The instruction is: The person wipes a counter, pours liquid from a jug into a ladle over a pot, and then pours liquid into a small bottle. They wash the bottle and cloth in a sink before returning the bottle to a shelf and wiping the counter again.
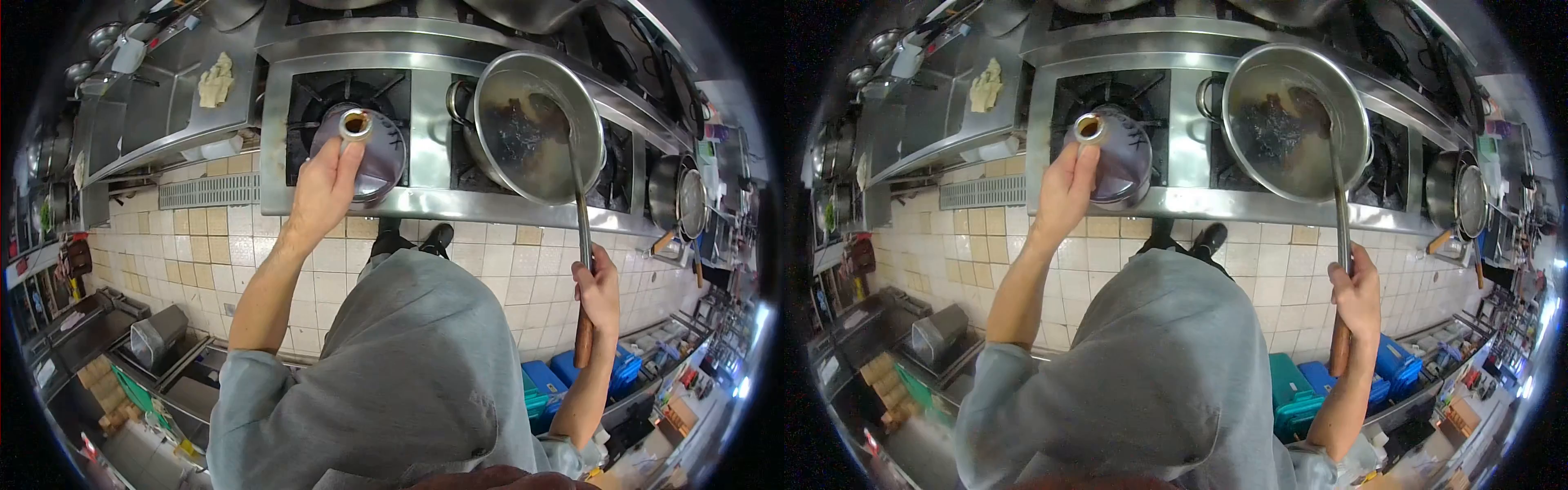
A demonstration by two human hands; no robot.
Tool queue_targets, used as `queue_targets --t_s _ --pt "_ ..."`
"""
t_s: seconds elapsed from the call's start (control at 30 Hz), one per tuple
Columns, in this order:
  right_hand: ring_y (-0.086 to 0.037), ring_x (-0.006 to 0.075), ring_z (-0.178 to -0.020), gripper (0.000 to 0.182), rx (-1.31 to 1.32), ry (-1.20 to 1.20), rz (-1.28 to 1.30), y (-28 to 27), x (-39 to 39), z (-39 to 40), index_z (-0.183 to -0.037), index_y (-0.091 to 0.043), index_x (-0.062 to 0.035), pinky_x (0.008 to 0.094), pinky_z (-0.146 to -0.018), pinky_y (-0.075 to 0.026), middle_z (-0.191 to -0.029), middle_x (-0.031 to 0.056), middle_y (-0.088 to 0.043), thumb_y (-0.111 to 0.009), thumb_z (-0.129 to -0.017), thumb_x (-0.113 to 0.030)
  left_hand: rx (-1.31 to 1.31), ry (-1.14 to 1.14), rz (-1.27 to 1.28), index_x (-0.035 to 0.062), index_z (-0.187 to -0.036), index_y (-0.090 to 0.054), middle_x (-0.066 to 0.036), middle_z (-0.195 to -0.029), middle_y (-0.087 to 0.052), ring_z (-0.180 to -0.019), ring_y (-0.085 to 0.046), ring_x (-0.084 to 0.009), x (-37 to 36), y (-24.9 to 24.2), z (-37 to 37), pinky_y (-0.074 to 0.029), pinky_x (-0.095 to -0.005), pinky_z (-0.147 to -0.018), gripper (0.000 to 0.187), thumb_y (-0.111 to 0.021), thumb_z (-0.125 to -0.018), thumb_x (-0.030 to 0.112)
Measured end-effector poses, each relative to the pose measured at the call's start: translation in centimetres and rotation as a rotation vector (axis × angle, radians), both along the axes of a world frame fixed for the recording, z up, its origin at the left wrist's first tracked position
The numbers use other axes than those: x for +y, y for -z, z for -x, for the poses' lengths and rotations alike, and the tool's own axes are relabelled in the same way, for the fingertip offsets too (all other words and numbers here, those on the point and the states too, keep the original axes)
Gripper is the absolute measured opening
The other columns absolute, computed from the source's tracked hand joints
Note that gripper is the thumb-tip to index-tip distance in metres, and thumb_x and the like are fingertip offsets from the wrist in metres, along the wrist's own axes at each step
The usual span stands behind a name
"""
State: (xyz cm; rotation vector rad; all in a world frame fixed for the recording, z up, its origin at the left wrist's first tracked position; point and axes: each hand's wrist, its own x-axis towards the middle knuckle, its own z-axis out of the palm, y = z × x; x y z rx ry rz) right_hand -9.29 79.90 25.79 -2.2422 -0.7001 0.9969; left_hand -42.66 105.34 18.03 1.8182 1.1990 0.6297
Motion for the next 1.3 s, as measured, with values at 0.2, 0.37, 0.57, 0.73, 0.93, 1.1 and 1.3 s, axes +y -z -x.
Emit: queue_targets --t_s 0.2,0.37,0.57,0.73,0.93,1.1,1.3 --pt "-0.047 0.0078 -0.047 0.036 -0.076 0.017 0.06 1.3 1.2 -0.8 -0.119 -0.056 0.0059 0.025 -0.042 -0.035 -0.066 0.0008 -0.051 -0.057 -0.086 -0.008 -0.149 -0.195 0.073 0.0004 -0.09 -0.054 -0.021 -0.071 -0.06 -0.064 -0.063 -0.0368 -2.7 2.7 0.8 -0.046 -0.0408 -0.058 0.028 -0.055 -0.101 0.026" --pt "-0.044 0.0064 -0.045 0.035 0.048 0.065 0.08 3.5 1.6 -2.7 -0.119 -0.055 0.0029 0.0234 -0.038 -0.033 -0.067 0.0005 -0.05 -0.055 -0.086 -0.007 -0.117 -0.088 -0.013 -0.0002 -0.102 -0.056 -0.022 -0.083 -0.065 -0.075 -0.066 -0.0408 -5.6 3.4 2.7 -0.05 -0.0428 -0.063 0.018 -0.052 -0.099 0.017" --pt "-0.047 0.0098 -0.044 0.032 0.188 0.098 0.13 1.3 4.2 -1.6 -0.114 -0.056 0.0036 0.0246 -0.039 -0.037 -0.066 0.0013 -0.051 -0.055 -0.086 -0.011 -0.176 -0.013 -0.068 -0.0031 -0.106 -0.055 -0.021 -0.082 -0.064 -0.07 -0.064 -0.0389 -6.2 4.3 3.2 -0.049 -0.0409 -0.061 0.017 -0.051 -0.099 0.012" --pt "-0.047 0.0108 -0.044 0.035 0.257 0.118 0.189 -0.7 4.7 -0.8 -0.115 -0.055 0.0061 0.0253 -0.039 -0.039 -0.066 0.0021 -0.051 -0.056 -0.085 -0.013 -0.203 -0.01 -0.117 -0.003 -0.108 -0.054 -0.021 -0.084 -0.063 -0.071 -0.064 -0.0374 -6.0 4.5 3.0 -0.049 -0.0406 -0.061 0.017 -0.051 -0.098 0.01" --pt "-0.048 0.0119 -0.045 0.037 0.415 0.105 0.221 -1.3 4.9 0.6 -0.116 -0.055 0.0069 0.0261 -0.042 -0.042 -0.067 0.0033 -0.053 -0.056 -0.084 -0.011 -0.102 -0.026 -0.007 -0.0035 -0.112 -0.055 -0.019 -0.088 -0.065 -0.075 -0.066 -0.0347 -6.7 5.1 3.7 -0.051 -0.0398 -0.066 0.019 -0.05 -0.098 0.009" --pt "-0.046 0.0112 -0.043 0.038 0.58 0.099 0.136 -0.5 5.6 1.0 -0.116 -0.055 0.0081 0.0252 -0.04 -0.039 -0.065 0.0016 -0.052 -0.056 -0.084 -0.012 -0.1 -0.03 -0.002 -0.0031 -0.115 -0.055 -0.02 -0.092 -0.066 -0.081 -0.067 -0.035 -6.9 6.2 4.2 -0.051 -0.0392 -0.069 0.022 -0.049 -0.099 0.01" --pt "-0.043 0.009 -0.038 0.037 0.821 0.213 -0.037 0.9 5.3 1.2 -0.117 -0.056 0.0069 0.0224 -0.034 -0.033 -0.064 -0.0001 -0.051 -0.054 -0.087 -0.016 -0.064 -0.036 -0.043 -0.0027 -0.115 -0.054 -0.019 -0.088 -0.065 -0.076 -0.066 -0.0328 -7.0 6.1 4.3 -0.05 -0.0392 -0.067 0.021 -0.048 -0.099 0.01"
